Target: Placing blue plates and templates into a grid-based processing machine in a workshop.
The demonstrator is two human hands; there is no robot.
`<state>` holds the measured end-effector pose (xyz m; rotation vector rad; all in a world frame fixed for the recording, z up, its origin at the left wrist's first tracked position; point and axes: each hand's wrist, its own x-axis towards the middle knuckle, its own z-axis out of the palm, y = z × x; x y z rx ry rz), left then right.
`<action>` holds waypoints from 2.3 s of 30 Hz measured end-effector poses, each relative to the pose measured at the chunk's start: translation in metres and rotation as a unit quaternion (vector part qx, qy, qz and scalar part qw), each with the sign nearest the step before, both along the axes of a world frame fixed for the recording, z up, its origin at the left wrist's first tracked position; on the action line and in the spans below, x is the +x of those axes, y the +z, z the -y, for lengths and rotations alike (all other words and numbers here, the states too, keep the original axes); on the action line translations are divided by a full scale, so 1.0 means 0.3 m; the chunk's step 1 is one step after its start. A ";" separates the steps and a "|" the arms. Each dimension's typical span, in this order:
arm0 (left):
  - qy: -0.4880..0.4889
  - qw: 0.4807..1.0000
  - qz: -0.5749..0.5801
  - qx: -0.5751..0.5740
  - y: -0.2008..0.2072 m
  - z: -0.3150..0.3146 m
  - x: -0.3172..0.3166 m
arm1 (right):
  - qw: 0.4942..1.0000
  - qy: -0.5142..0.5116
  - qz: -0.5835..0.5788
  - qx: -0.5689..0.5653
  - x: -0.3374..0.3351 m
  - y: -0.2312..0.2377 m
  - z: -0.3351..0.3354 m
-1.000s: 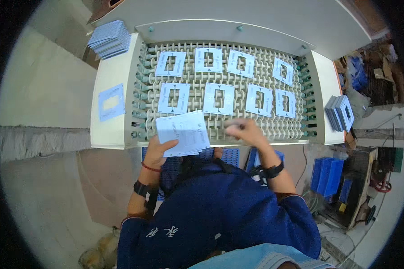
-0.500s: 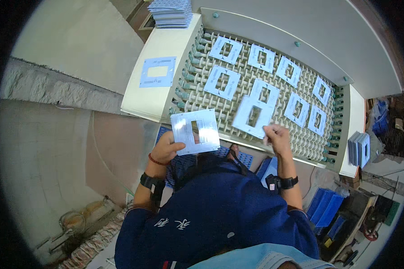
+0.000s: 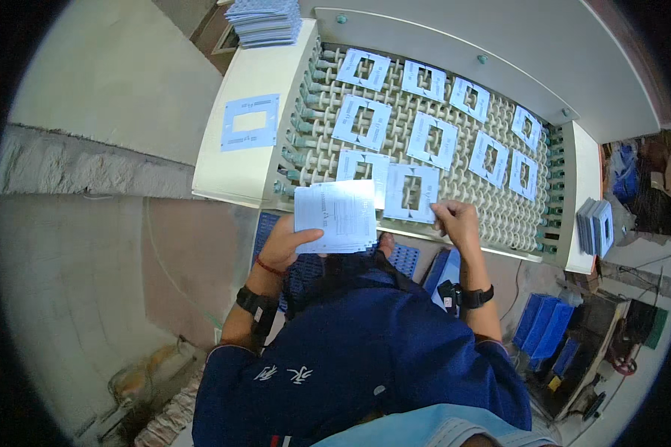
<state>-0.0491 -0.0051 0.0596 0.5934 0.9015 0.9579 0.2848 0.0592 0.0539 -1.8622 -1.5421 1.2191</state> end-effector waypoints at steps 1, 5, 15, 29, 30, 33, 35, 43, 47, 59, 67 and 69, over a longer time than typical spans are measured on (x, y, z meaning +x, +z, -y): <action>-0.005 1.000 0.002 0.000 0.002 -0.016 0.015 | 0.997 -0.009 0.071 -0.013 0.009 0.047 0.006; -0.051 0.999 -0.002 -0.011 0.007 -0.072 0.093 | 0.985 0.021 0.078 0.152 -0.010 0.010 0.072; -0.072 0.997 -0.003 -0.010 -0.014 -0.103 0.167 | 0.959 -0.188 -0.210 0.006 0.284 0.016 0.076; -0.052 0.998 0.023 0.021 -0.004 -0.076 0.115 | 0.913 -0.146 0.357 0.135 0.686 0.020 0.074; -0.042 0.999 0.018 0.026 0.003 -0.075 0.111 | 0.886 -0.113 0.420 0.159 0.637 0.014 0.064; -0.035 0.999 0.020 0.028 0.012 -0.057 0.084 | 0.934 -0.006 0.300 0.196 0.336 0.073 0.011; -0.029 0.999 0.020 0.030 0.008 -0.054 0.077 | 0.934 0.115 0.231 0.247 0.135 0.081 -0.031; -0.003 1.000 -0.006 0.016 0.018 -0.025 0.040 | 0.841 0.325 0.238 0.361 -0.293 -0.067 -0.194; -0.009 0.999 -0.029 0.032 0.012 -0.011 0.022 | 0.815 0.344 0.283 0.371 -0.352 -0.102 -0.183; -0.020 1.000 -0.001 0.005 -0.002 -0.074 0.063 | 0.969 0.127 -0.179 -0.115 -0.233 0.100 0.019; -0.063 0.998 0.010 0.017 0.003 -0.059 0.021 | 0.958 -0.101 -0.261 -0.064 -0.002 0.000 0.066; -0.089 0.994 0.039 0.054 0.008 -0.039 -0.010 | 0.948 -0.124 -0.286 -0.068 0.031 -0.023 0.073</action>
